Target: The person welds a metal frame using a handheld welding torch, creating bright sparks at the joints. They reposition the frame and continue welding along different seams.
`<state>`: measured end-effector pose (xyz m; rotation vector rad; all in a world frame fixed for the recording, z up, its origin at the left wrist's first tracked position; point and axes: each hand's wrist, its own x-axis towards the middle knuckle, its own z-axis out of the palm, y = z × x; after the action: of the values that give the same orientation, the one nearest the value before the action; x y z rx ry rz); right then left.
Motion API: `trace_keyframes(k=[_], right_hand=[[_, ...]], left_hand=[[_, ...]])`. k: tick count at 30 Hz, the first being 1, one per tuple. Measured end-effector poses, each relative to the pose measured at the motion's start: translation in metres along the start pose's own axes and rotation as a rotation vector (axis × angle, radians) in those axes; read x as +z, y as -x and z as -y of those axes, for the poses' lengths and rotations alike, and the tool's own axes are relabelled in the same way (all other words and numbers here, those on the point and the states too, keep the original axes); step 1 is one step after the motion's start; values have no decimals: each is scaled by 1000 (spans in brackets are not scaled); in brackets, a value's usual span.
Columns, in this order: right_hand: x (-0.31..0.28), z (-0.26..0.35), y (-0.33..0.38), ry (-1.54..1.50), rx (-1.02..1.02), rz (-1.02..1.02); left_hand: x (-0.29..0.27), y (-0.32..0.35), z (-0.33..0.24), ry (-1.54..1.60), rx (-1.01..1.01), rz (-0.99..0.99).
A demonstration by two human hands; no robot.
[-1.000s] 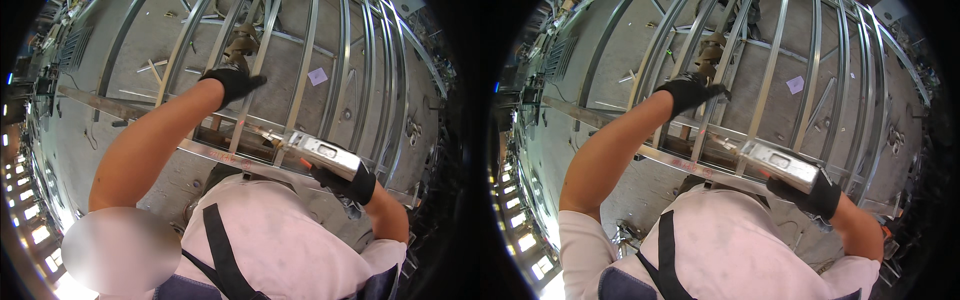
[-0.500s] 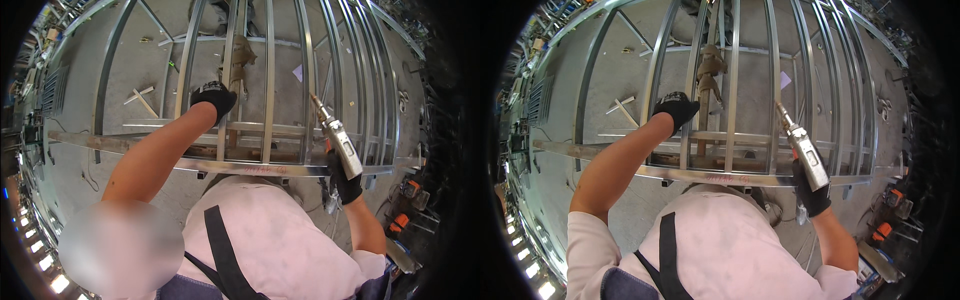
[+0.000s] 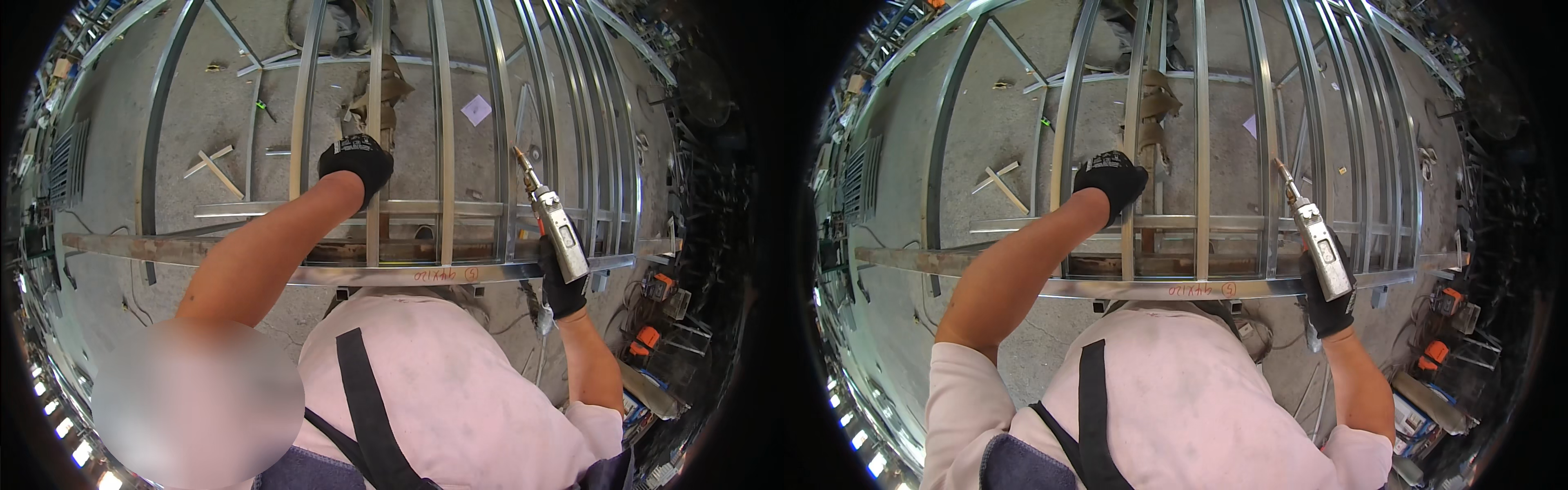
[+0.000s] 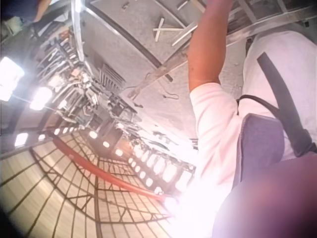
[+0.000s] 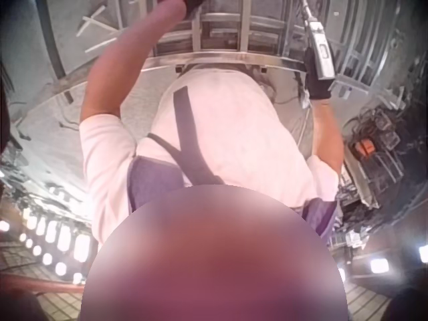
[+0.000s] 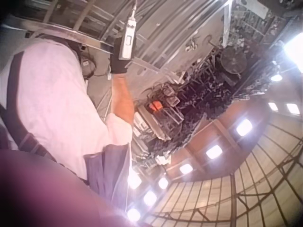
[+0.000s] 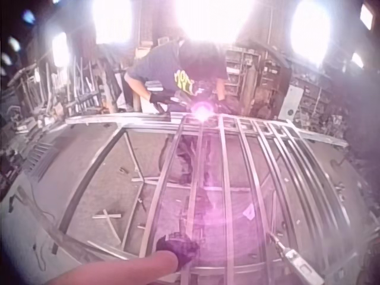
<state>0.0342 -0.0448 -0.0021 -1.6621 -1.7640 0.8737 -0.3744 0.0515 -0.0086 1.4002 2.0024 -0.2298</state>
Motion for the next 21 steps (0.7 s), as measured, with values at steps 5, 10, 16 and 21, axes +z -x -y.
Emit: trace_keyframes(k=[5,10,16,21], right_hand=[[-2,9,-4,154,-130,2],[0,14,-4,17,-104,-8],[-1,19,-7,82,-229,-52],[-4,26,-8,69,-212,-15]], left_hand=[[5,39,8,-64,130,-144],[40,128,32,-271,248,-88],[69,122,34,-98,147,6],[78,119,38,-44,145,-49]])
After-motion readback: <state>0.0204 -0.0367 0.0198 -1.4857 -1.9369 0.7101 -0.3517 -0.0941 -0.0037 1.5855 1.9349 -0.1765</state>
